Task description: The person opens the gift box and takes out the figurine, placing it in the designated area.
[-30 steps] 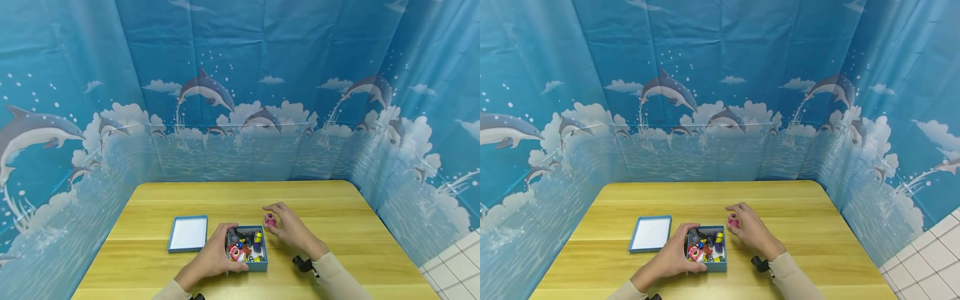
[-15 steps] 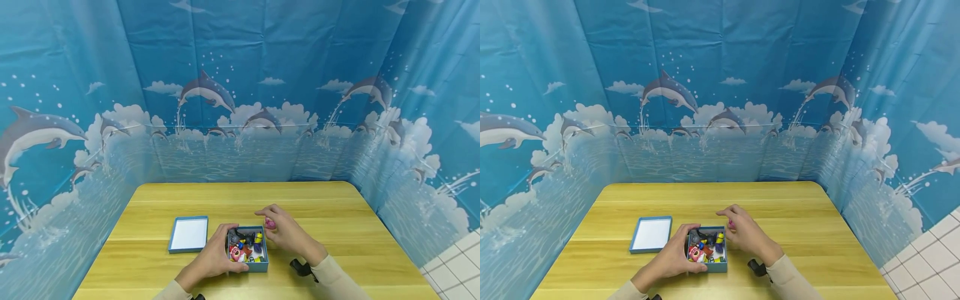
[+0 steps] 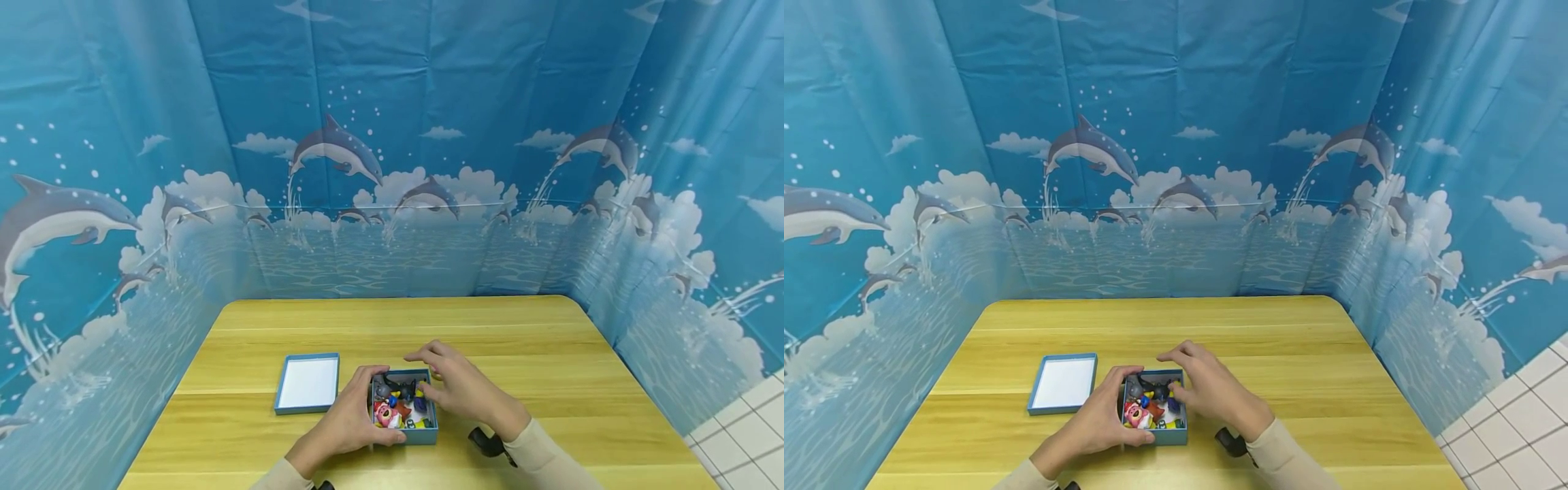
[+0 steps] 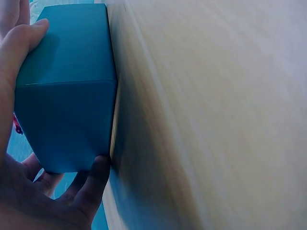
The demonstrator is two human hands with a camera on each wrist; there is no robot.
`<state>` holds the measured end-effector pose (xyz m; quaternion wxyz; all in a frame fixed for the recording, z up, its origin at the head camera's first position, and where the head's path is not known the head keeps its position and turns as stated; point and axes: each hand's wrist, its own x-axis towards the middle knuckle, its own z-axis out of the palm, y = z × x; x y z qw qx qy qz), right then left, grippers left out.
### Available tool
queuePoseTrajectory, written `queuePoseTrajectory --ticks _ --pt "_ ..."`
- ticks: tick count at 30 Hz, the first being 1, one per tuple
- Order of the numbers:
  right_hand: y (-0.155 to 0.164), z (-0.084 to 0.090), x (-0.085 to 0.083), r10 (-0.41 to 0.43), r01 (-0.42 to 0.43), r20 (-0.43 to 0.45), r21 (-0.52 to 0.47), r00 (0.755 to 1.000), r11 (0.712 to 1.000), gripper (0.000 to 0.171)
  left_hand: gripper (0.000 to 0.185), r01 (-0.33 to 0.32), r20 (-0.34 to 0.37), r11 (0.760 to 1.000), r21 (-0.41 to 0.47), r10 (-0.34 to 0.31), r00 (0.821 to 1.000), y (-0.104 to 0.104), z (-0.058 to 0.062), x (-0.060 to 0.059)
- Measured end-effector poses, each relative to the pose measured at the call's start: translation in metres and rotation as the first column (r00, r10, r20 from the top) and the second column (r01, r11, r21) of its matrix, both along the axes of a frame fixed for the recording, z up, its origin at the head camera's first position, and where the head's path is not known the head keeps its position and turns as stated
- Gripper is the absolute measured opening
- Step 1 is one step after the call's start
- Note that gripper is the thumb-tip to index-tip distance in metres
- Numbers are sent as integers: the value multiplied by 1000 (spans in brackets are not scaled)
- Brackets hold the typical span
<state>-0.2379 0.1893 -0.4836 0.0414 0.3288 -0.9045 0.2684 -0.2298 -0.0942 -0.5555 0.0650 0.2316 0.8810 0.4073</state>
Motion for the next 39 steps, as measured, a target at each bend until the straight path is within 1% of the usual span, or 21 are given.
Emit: queuePoseTrajectory --ticks 3,6,11,22,31,36,39 --pt "-3 0 1 3 -2 -21 23 1000 1000 52 125 2 -2 1000 -3 -2 1000 0 0 0" --pt "-6 1 2 4 -3 -18 35 1000 999 50 125 4 -7 1000 -6 -4 1000 0 0 0" --pt "-9 2 4 14 -15 29 33 999 999 49 124 6 -12 1000 -8 -6 1000 0 -1 0" --pt "-17 -1 7 49 -52 82 38 995 998 50 124 15 -4 1000 -5 -15 1000 -1 3 1" --pt "-22 -2 9 89 -91 139 1 986 996 46 124 26 -14 1000 -14 -27 1000 -2 2 0" --pt "-23 -5 8 125 -123 147 -26 981 992 45 124 29 -20 999 -20 -29 999 -2 1 0" --pt "-24 -5 9 137 -131 175 -43 975 990 45 123 26 -18 999 -19 -26 999 -3 1 0"
